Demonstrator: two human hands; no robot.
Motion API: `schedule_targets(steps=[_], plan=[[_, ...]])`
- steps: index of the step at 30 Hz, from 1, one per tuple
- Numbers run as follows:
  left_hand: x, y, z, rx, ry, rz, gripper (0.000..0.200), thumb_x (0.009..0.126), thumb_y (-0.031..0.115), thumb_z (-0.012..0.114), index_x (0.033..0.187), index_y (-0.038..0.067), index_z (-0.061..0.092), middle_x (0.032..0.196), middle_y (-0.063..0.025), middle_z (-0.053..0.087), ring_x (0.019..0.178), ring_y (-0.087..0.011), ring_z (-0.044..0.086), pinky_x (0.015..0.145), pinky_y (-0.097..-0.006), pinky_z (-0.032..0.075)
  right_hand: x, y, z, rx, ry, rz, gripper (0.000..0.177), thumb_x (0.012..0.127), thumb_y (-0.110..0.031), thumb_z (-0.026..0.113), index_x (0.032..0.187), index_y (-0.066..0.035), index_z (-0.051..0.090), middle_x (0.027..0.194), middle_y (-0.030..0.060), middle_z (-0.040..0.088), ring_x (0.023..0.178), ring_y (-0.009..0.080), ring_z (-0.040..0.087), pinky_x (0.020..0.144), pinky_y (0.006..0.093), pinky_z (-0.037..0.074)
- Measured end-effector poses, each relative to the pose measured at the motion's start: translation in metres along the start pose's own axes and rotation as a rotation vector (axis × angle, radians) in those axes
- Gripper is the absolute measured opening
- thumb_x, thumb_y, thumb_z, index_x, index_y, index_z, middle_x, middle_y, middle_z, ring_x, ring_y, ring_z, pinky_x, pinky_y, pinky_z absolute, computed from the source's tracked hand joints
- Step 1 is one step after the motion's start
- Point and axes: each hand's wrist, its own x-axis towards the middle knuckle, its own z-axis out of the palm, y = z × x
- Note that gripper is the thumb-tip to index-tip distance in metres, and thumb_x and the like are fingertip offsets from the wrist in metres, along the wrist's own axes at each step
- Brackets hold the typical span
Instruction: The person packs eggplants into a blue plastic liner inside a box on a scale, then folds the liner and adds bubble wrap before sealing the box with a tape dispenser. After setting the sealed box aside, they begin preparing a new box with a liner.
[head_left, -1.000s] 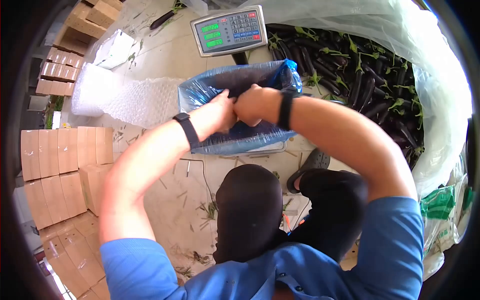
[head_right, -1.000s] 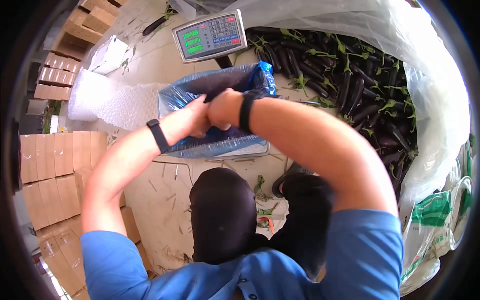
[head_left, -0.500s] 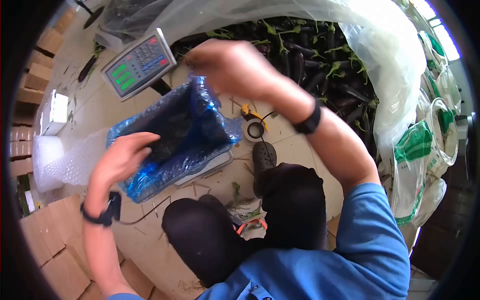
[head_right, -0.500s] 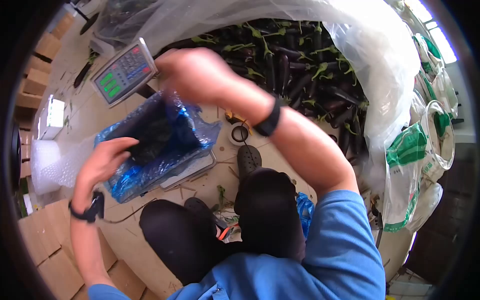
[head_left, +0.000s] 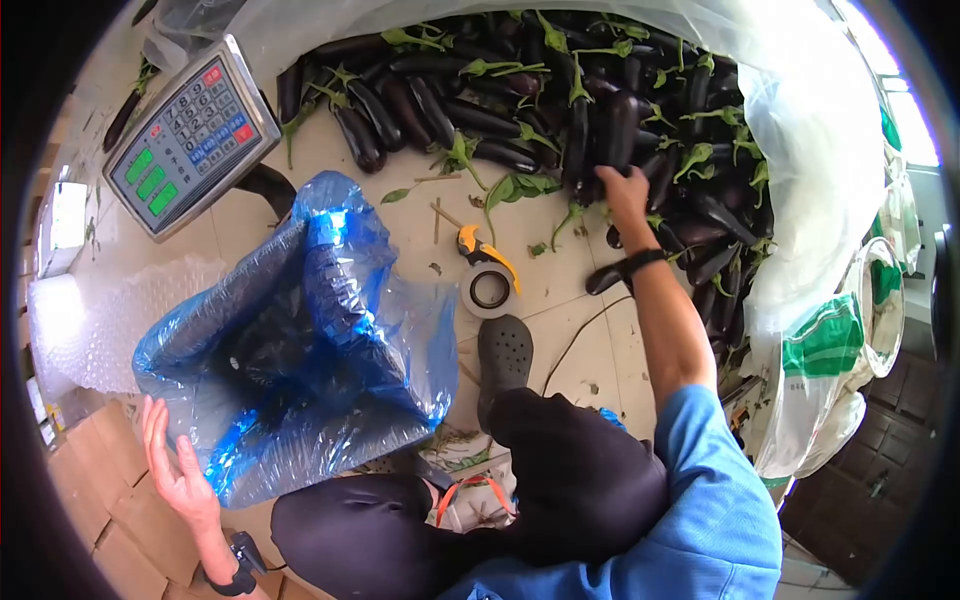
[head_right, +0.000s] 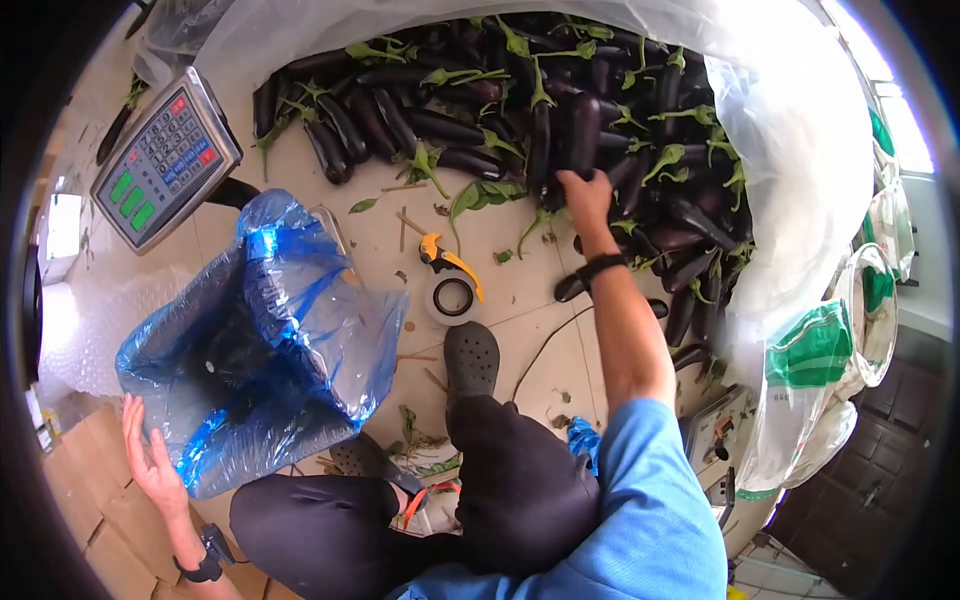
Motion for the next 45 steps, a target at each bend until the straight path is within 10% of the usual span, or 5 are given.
schedule_targets(steps=[3, 11, 17, 36, 45], plan=[[0.001, 0.005, 0.006, 0.106, -0.04, 0.061, 0.034, 0.102, 0.009, 0.052, 0.129, -0.01, 0.056, 0.14, -0.0219, 0.056, 0.14, -0.041, 0.045, 0.116, -0.0506, 0.033, 0.01, -0.052, -0.053, 0.273, -0.18, -0.129, 0.041, 0.074, -0.016, 0.073, 0.108, 0.004, 0.063, 0.084, 0.0078, 0.066, 0.073, 0.017, 0.061, 0.068, 0.0318, 0.05], [0.007, 0.01, 0.011, 0.084, -0.021, 0.021, 0.031, 0.101, 0.006, 0.052, 0.127, -0.011, 0.057, 0.141, -0.0225, 0.055, 0.14, -0.0413, 0.044, 0.116, -0.0516, 0.032, 0.012, -0.172, -0.015, -1.739, -0.981, -1.432, 0.038, 0.072, -0.02, 0.075, 0.11, -0.017, 0.079, 0.155, 0.0052, 0.046, 0.149, 0.0279, 0.031, 0.122, 0.0528, 0.017], [0.005, 0.011, 0.012, 0.13, -0.045, 0.003, 0.029, 0.1, 0.005, 0.053, 0.124, -0.008, 0.06, 0.14, -0.0212, 0.057, 0.14, -0.0406, 0.045, 0.116, -0.052, 0.032, 0.043, -0.139, 0.035, -2.089, -0.969, -1.527, 0.033, 0.075, -0.038, 0.078, 0.106, -0.028, 0.08, 0.145, -0.001, 0.055, 0.144, 0.0269, 0.036, 0.12, 0.0559, 0.015], [0.007, 0.01, 0.012, -0.149, 0.089, 0.083, 0.015, 0.089, 0.01, 0.072, 0.101, 0.001, 0.072, 0.13, -0.0158, 0.065, 0.14, -0.0372, 0.046, 0.115, -0.0472, 0.036, -0.204, -0.316, -0.188, -0.852, -0.617, -0.993, 0.064, 0.06, -0.015, 0.084, 0.119, -0.006, 0.06, 0.142, 0.0264, 0.047, 0.128, 0.0472, 0.049, 0.108, 0.0522, 0.042], [0.005, -0.014, 0.024, -0.596, 0.221, 0.057, 0.047, 0.106, 0.042, 0.049, 0.124, 0.002, 0.067, 0.14, -0.0161, 0.059, 0.145, -0.0349, 0.039, 0.12, -0.0436, 0.028, -0.395, -0.454, -0.063, -1.421, -0.538, -1.984, 0.018, 0.071, -0.016, 0.072, 0.087, -0.008, 0.073, 0.105, 0.0178, 0.063, 0.097, 0.0301, 0.06, 0.078, 0.0404, 0.051]])
